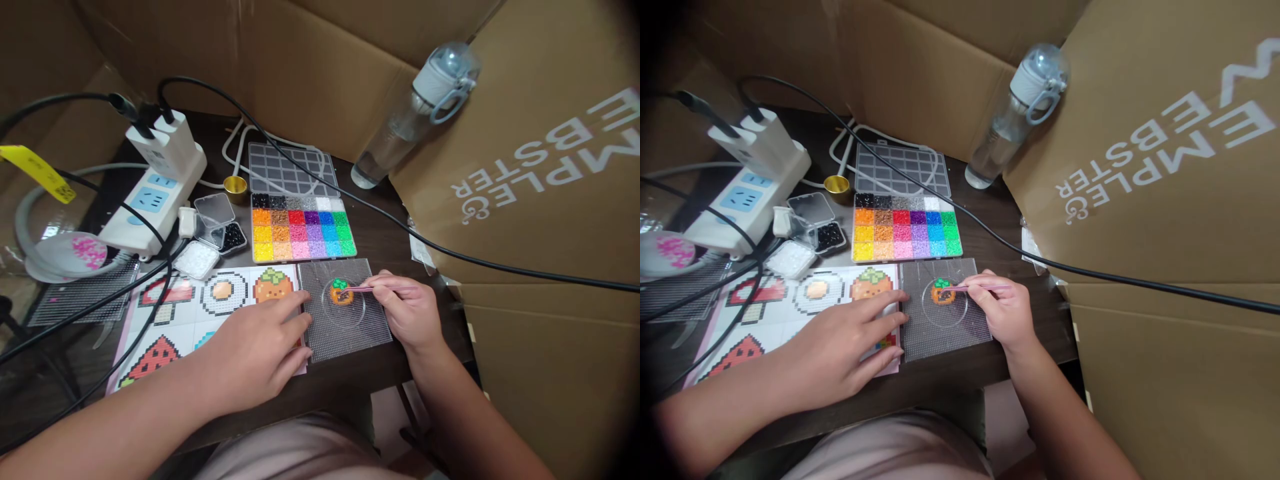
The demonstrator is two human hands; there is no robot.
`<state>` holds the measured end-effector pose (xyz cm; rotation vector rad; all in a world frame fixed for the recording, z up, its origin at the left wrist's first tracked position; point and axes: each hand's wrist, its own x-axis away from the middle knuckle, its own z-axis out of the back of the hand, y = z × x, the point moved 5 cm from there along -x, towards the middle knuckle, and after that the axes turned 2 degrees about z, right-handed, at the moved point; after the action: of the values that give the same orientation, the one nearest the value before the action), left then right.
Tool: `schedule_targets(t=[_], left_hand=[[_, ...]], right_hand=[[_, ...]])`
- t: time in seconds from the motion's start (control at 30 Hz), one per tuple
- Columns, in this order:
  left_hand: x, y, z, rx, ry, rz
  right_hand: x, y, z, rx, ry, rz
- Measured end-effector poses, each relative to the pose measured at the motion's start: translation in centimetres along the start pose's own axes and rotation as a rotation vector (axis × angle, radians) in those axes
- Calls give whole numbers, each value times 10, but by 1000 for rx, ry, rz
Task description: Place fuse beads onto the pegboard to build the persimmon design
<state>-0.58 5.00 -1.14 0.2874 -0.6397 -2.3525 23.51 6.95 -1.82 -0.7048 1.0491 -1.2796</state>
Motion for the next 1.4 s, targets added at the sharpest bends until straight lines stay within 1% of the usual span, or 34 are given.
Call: schedule_targets(t=[0.1,0.17,0.23,0.3,0.37,0.5,0.6,0.67,0.73,0.83,0.93,1.03,1.2,1.4], left_hand=[[1,1,2,29,-6,28],[1,2,5,58,-10,32],[1,3,7,60,-4,32],[1,3,8,54,10,30],[1,3,9,55,27,39],[1,2,6,51,34,37],[0,2,3,30,39,33],[-1,1,2,33,44,33],[-1,-1,1,39,39,35],[-2,-3,-2,33,25,36],[-2,-4,-3,29,15,22],[-3,-5,-3,28,0,14],[-1,-3,-3,44,-36,39],[0,0,2,61,-45,50]], right_hand=[[-3,5,10,-8,61,-16],[-11,8,16,-47,84,-28],[-26,8,20,-96,118,1],[-46,4,18,-102,113,50],[-66,-4,7,-38,50,99],[-100,-25,-27,128,-131,195],[-117,-37,-54,164,-216,250],[-125,-42,-70,170,-269,262],[-132,-47,-84,165,-299,277],[-141,-52,-100,153,-336,291],[-147,-53,-108,146,-302,254],[-149,-50,-113,147,-285,180],[-146,-44,-119,207,-321,142],[-142,-42,-120,217,-271,98]])
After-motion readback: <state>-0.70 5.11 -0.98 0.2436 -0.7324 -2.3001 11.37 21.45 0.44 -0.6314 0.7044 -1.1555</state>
